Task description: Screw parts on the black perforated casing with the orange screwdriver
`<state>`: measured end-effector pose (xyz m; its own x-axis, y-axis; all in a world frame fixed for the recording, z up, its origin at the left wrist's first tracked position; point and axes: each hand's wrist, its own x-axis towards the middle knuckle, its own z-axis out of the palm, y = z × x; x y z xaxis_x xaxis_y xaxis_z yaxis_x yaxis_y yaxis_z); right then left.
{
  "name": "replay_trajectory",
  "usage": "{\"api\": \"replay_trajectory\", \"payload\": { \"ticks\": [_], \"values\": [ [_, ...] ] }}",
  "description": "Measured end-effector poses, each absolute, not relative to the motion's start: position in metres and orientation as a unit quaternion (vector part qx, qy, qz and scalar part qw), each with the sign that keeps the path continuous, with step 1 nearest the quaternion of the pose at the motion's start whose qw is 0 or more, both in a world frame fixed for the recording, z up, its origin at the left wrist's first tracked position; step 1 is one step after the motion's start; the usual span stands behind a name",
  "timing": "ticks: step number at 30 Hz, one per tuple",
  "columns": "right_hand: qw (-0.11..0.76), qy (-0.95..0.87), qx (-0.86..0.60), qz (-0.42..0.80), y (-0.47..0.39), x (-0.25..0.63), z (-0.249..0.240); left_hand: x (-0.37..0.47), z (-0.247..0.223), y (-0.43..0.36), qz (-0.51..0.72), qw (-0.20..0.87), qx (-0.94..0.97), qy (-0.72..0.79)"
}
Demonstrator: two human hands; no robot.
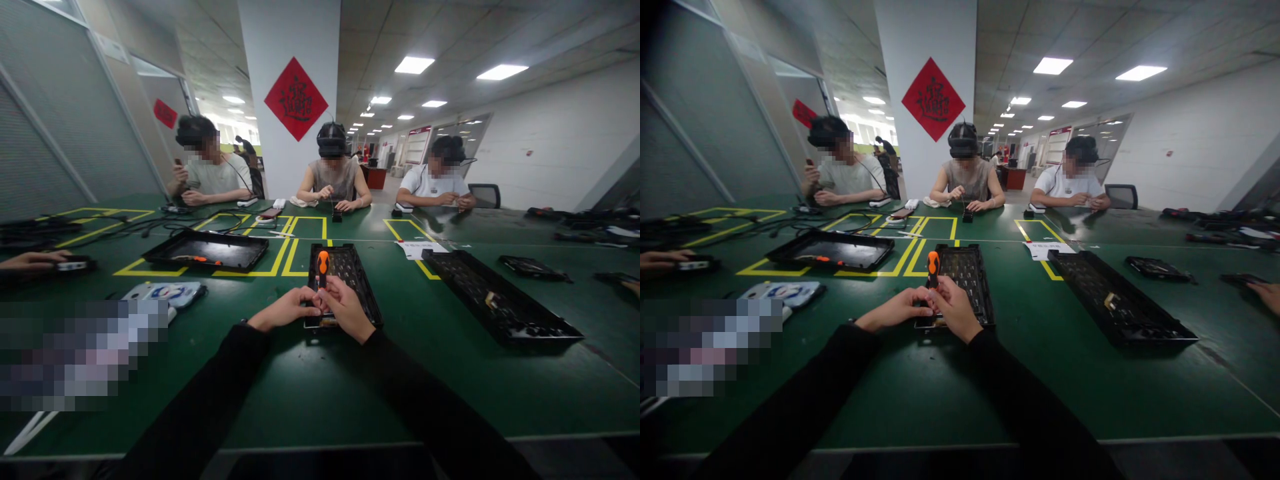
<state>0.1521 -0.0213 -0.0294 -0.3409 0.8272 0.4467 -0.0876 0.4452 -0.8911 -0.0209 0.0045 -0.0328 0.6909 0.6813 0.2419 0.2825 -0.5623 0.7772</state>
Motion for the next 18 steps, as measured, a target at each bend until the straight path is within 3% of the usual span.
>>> {"api": "replay_trajectory", "payload": {
  "ticks": [18],
  "values": [
    [0.508,-0.704,-0.301,0.395,-0.0218,0.1533,-0.0308,-0.0219,-0.0296,0.0039,0.264,0.362,0.849,0.281]
  ]
}}
